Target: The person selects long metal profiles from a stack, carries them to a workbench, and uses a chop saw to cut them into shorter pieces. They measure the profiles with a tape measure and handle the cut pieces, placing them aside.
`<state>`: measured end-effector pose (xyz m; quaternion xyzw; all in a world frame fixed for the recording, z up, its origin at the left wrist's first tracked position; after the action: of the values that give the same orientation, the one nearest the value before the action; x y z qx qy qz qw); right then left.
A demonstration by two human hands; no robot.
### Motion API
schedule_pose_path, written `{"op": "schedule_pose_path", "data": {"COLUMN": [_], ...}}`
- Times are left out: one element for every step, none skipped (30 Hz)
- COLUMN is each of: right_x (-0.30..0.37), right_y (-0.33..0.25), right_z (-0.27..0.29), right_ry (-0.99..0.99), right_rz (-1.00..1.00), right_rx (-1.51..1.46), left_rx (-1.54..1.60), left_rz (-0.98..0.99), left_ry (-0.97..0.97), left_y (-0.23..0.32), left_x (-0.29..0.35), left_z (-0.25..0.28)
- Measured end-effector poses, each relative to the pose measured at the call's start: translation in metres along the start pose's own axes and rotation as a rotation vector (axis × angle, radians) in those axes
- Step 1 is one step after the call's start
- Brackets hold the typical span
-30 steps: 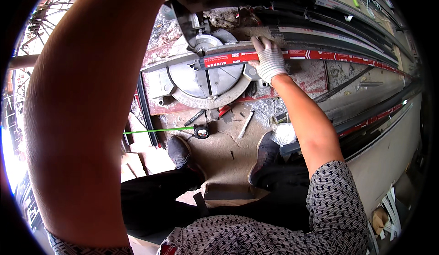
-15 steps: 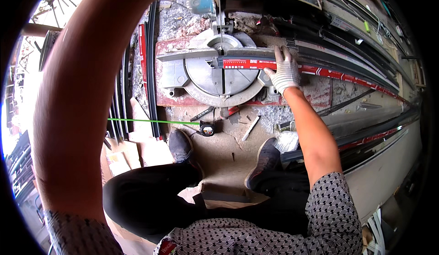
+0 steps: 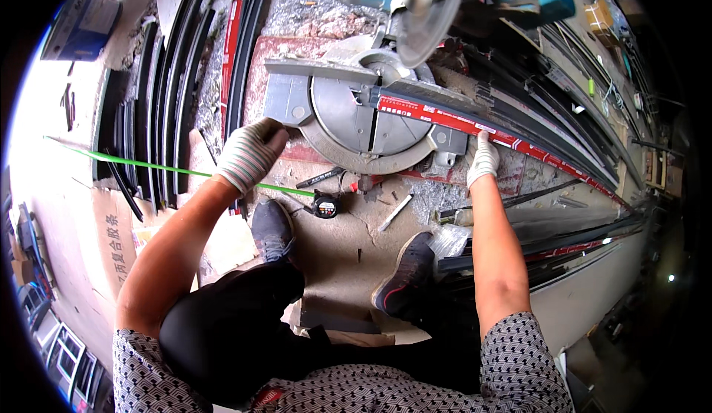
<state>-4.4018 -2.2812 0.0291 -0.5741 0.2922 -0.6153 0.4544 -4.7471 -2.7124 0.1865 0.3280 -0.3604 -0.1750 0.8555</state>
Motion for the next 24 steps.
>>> {"op": "schedule_pose_path", "data": {"right_x": [0.010,0.017,0.010,0.001,-0.008,-0.010,-0.013,-0.017,-0.016,-0.014,-0.012,-0.009,-0.006,-0.004,-0.005,-0.006,-0.008,-0.006,-0.004,-0.004,-0.004,-0.004,-0.005,-0.011], "right_y": [-0.004,-0.008,-0.010,-0.009,-0.008,-0.008,-0.008,-0.007,-0.007,-0.007,-0.006,-0.006,-0.006,-0.005,-0.006,-0.006,-0.006,-0.007,-0.008,-0.009,-0.010,-0.011,-0.013,-0.014], "right_z": [-0.015,-0.026,-0.019,-0.012,-0.005,-0.005,-0.006,-0.007,-0.010,-0.011,-0.012,-0.013,-0.014,-0.014,-0.011,-0.008,-0.006,-0.007,-0.010,-0.013,-0.013,-0.016,-0.019,-0.019], "right_ry": [-0.036,0.020,0.014,0.052,0.089,0.097,0.104,0.112,0.121,0.113,0.108,0.102,0.097,0.100,0.092,0.084,0.076,0.075,0.084,0.093,0.107,0.108,0.108,0.109], "right_rz": [-0.072,-0.142,-0.169,-0.180,-0.191,-0.209,-0.212,-0.215,-0.220,-0.214,-0.216,-0.215,-0.215,-0.240,-0.236,-0.233,-0.231,-0.242,-0.252,-0.263,-0.274,-0.286,-0.298,-0.304], "right_rx": [-0.166,-0.221,-0.259,-0.262,-0.267,-0.290,-0.322,-0.354,-0.387,-0.374,-0.383,-0.398,-0.413,-0.420,-0.424,-0.428,-0.431,-0.435,-0.425,-0.414,-0.402,-0.403,-0.403,-0.408], "left_rx": [-0.051,0.006,0.016,0.032,0.046,0.032,0.049,0.065,0.079,0.088,0.092,0.093,0.094,0.077,0.078,0.080,0.081,0.069,0.091,0.113,0.134,0.142,0.125,0.109], "left_rz": [0.012,-0.002,-0.007,0.017,0.041,0.029,0.027,0.024,0.023,0.012,0.022,0.027,0.031,0.058,0.068,0.078,0.088,0.091,0.092,0.094,0.095,0.106,0.127,0.141], "left_ry": [-0.010,-0.002,-0.030,-0.089,-0.149,-0.159,-0.153,-0.148,-0.144,-0.136,-0.146,-0.154,-0.162,-0.192,-0.198,-0.203,-0.209,-0.209,-0.181,-0.153,-0.130,-0.133,-0.154,-0.175], "left_y": [-0.009,-0.021,-0.018,-0.013,-0.010,-0.013,-0.016,-0.018,-0.021,-0.022,-0.025,-0.026,-0.027,-0.030,-0.032,-0.036,-0.039,-0.044,-0.049,-0.054,-0.056,-0.060,-0.064,-0.065], "left_x": [0.004,0.006,0.007,0.006,0.005,0.004,0.002,0.000,-0.002,-0.003,-0.003,-0.002,-0.001,0.001,0.001,0.002,0.001,0.002,0.002,0.004,0.005,0.006,0.007,0.007], "left_z": [-0.005,-0.011,-0.018,-0.022,-0.026,-0.027,-0.026,-0.026,-0.026,-0.026,-0.028,-0.029,-0.029,-0.031,-0.032,-0.033,-0.034,-0.035,-0.033,-0.031,-0.030,-0.029,-0.029,-0.028]}}
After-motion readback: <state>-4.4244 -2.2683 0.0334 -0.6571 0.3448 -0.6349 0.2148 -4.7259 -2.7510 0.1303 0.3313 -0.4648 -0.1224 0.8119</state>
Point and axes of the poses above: each hand's wrist, its own x-axis away from the middle knuckle, its own z-axis out of the back of the hand, y = z × x, the point moved 7 cm from there along -x, towards the middle knuckle, and after that the axes turned 7 degrees about z, right-handed, at the moved point
